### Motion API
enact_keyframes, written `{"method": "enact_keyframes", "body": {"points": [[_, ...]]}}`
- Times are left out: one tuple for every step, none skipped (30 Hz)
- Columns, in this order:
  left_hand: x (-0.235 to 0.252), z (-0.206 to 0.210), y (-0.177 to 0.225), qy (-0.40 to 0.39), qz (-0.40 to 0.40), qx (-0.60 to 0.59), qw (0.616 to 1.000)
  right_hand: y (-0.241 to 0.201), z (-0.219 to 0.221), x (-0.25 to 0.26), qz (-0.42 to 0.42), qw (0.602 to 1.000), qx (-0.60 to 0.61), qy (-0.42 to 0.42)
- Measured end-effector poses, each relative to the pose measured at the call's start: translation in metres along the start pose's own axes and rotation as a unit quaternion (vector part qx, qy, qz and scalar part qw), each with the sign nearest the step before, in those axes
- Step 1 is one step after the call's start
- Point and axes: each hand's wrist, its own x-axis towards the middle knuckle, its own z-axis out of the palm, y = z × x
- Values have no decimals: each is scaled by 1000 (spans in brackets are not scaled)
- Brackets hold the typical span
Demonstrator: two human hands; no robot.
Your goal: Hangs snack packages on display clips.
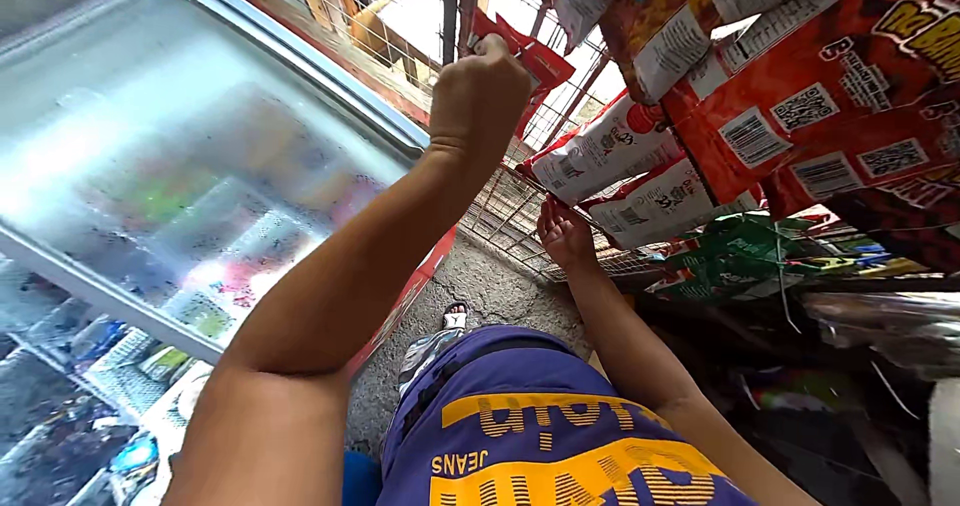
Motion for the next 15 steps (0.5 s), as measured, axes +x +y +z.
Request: {"method": "enact_keyframes", "body": {"points": [[1, -2, 1, 0, 1, -6, 1000, -1, 1, 0, -1, 1000, 0, 1], [1, -3, 2, -1, 4, -13, 1000, -1, 1, 1, -1, 1000, -2, 0], [0, -4, 3, -3, 7, -18, 1000, -1, 1, 2, -3, 1000, -4, -1], [-1, -5, 4, -2, 9, -24, 1000, -1, 0, 3, -5, 1000, -7, -3], [-2, -5, 6, 1, 10, -26, 1000, -1, 0, 4, -5, 1000, -10, -6], [-3, -5, 6, 4, 11, -26, 1000, -2, -1, 5, -4, 1000, -13, -10], [-3, -4, 6, 7, 11, -28, 1000, -2, -1, 5, -3, 1000, -13, -13], [-4, -4, 5, 10, 13, -29, 999, -2, -2, 5, -3, 1000, -14, -15], [-5, -4, 3, 14, 15, -30, 999, -2, -1, 5, -3, 1000, -15, -16], [-5, -4, 0, 17, 15, -36, 999, -3, 0, 5, -3, 1000, -15, -14], [-6, -3, -4, 27, 13, -41, 999, -3, 2, 5, -4, 1000, -16, -11], [-7, -3, -8, 36, 11, -43, 998, -3, 2, 5, -5, 1000, -17, -7], [-7, -2, -11, 42, 7, -42, 998, -3, 2, 5, -5, 1000, -18, -6], [-6, -3, -14, 42, 2, -41, 998, -3, 2, 6, -6, 1000, -21, -6], [-4, -3, -16, 40, -5, -38, 998, -3, 1, 7, -5, 1000, -22, -8]]}}
